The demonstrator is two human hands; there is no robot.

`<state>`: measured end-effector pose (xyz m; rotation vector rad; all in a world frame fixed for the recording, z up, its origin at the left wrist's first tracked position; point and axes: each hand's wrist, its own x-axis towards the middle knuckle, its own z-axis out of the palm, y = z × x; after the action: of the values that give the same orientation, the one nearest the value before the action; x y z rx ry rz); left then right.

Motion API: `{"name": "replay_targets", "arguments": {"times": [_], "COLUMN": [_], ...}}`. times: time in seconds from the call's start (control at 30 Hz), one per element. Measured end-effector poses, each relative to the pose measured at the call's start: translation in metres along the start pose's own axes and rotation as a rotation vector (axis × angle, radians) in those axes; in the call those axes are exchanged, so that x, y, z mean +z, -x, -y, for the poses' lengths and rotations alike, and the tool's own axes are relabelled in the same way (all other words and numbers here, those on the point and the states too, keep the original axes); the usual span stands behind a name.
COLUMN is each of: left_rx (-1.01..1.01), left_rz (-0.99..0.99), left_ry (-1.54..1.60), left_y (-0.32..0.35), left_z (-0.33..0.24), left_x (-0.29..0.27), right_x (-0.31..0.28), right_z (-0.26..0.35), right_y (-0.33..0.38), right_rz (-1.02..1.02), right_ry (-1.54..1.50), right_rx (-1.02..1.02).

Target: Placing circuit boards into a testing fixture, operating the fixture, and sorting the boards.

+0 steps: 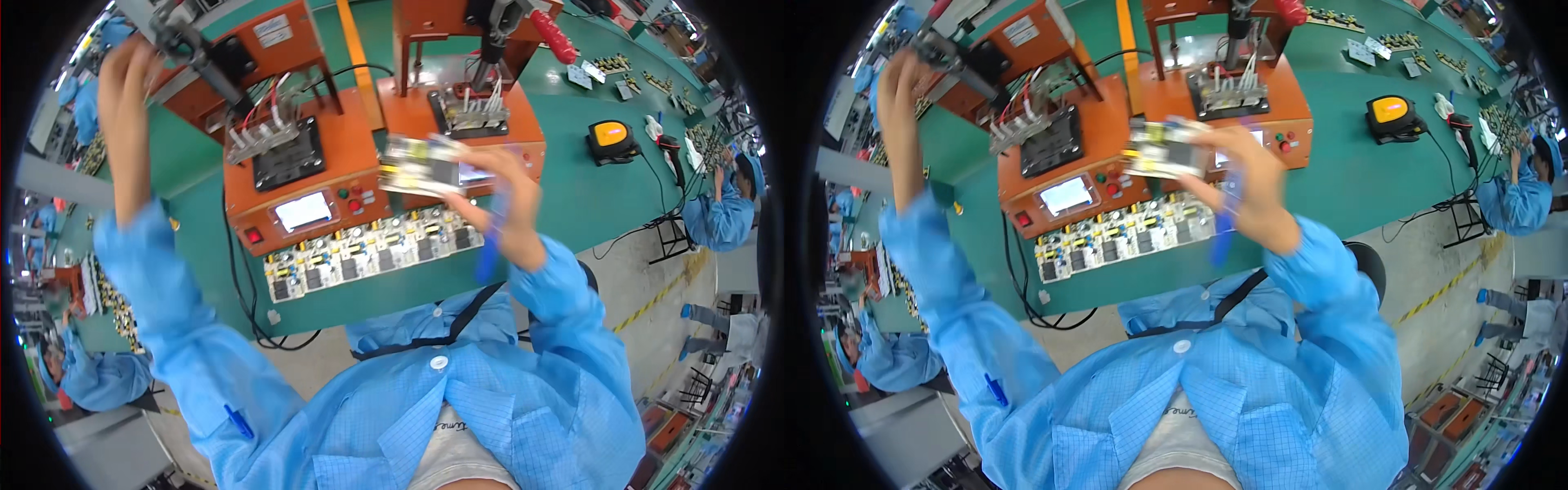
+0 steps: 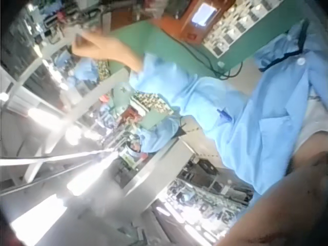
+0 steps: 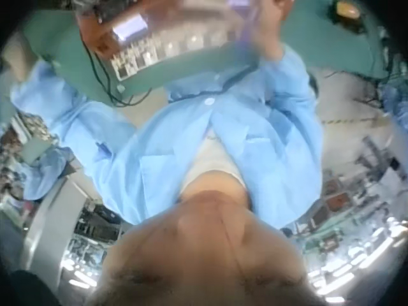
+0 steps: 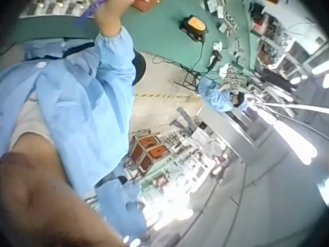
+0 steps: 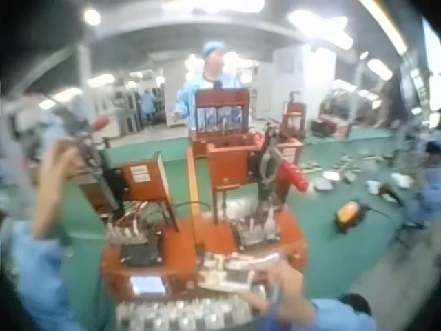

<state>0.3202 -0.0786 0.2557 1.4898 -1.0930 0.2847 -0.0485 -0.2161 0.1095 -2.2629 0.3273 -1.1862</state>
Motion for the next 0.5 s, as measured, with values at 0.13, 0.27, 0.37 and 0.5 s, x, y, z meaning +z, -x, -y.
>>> {"name": "replay_targets", "arguments": {"times": [0.13, 0.27, 0.37, 0.5], "left_rx": [-0.175, -0.400, -0.496, -0.533], "left_rz": [0.158, 0.115, -0.003, 0.068], "left_ry": [-0.117, -0.076, -0.010, -0.160], "left_y": [0.135, 0.224, 0.256, 0.289], "left_z": [0.014, 0.021, 0.014, 0.004], "left_x": [-0.019, -0.032, -0.015, -0.004], "right_x": [-0.103, -0.143, -0.139, -0.148], "right_z": [-0.042, -0.167, -0.281, -0.329], "right_y": [0.030, -0.037, -0.075, -0.086], "right_rz": [-0.467, -0.196, -0.084, 0.149], "right_ry": [0.194, 0.840, 1.121, 1.084], "right_rx": [0.336, 0.241, 0.039, 0.094]}}
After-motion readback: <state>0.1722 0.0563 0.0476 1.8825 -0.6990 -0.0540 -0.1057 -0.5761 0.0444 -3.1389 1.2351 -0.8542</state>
